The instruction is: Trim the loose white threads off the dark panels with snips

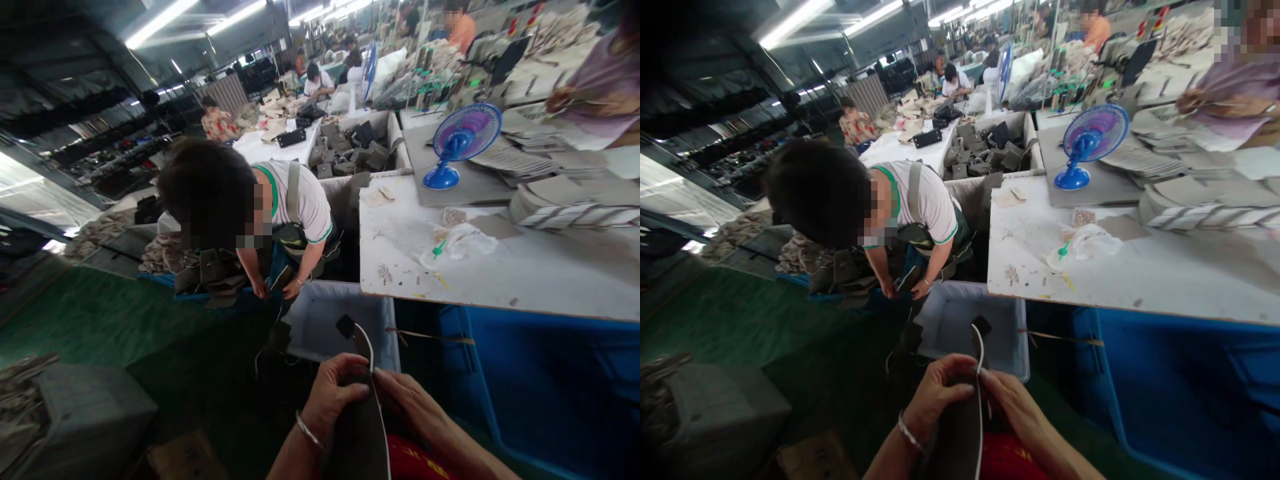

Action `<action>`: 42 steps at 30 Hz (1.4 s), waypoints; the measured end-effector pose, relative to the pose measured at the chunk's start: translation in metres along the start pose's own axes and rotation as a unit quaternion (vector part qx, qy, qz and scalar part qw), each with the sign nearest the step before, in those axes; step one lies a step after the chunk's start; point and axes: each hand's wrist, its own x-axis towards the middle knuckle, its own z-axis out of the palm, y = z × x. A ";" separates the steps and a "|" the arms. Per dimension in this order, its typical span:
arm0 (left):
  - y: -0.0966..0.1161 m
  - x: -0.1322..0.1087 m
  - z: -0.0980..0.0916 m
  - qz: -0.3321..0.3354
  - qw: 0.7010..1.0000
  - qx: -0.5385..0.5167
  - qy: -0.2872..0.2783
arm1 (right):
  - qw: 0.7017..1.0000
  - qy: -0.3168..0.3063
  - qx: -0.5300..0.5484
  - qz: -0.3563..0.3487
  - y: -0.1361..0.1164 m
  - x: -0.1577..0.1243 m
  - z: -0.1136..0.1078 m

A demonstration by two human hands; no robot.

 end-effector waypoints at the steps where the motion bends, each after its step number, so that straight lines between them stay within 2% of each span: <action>1: 0.002 0.004 -0.001 -0.009 1.000 -0.016 -0.001 | 1.000 -0.007 -0.006 -0.001 -0.001 0.006 -0.002; 8: 0.011 0.026 -0.010 -0.010 0.998 -0.058 0.001 | 0.999 -0.017 -0.021 -0.018 -0.004 0.038 -0.015; 12: 0.014 0.032 -0.015 -0.001 0.998 -0.063 0.014 | 0.999 0.016 -0.023 -0.028 -0.017 0.040 -0.016; 15: 0.016 0.036 -0.017 0.030 0.999 -0.032 0.033 | 0.999 0.042 -0.027 -0.005 -0.029 0.037 -0.008; 18: 0.014 0.041 -0.015 0.055 0.996 0.014 0.069 | 1.000 -0.004 0.027 -0.002 -0.033 0.037 0.003; 20: 0.007 0.041 -0.016 0.065 0.995 0.012 0.072 | 0.997 -0.029 0.073 -0.006 -0.034 0.037 0.008; 22: -0.006 0.037 -0.023 0.059 0.998 -0.020 0.028 | 0.996 -0.031 0.084 0.004 -0.035 0.035 0.009; 26: -0.037 0.020 -0.047 0.000 0.997 -0.042 -0.071 | 0.998 -0.037 0.049 0.028 -0.038 0.027 0.003; 30: -0.057 0.008 -0.059 0.014 0.996 -0.027 -0.085 | 0.997 -0.066 0.000 0.035 -0.047 0.017 0.008; 32: -0.065 0.005 -0.058 0.021 0.994 -0.038 -0.103 | 0.998 -0.051 -0.003 0.041 -0.057 0.010 0.016; 36: -0.080 -0.006 -0.051 -0.026 0.988 -0.083 -0.127 | 0.998 -0.025 -0.004 0.061 -0.082 -0.006 0.023; 39: -0.074 -0.027 -0.054 -0.028 0.992 -0.088 -0.091 | 0.997 0.003 0.014 0.080 -0.084 -0.013 0.001; 42: -0.040 -0.051 -0.062 -0.015 0.996 -0.072 -0.052 | 0.995 0.050 -0.042 0.071 -0.068 -0.007 -0.033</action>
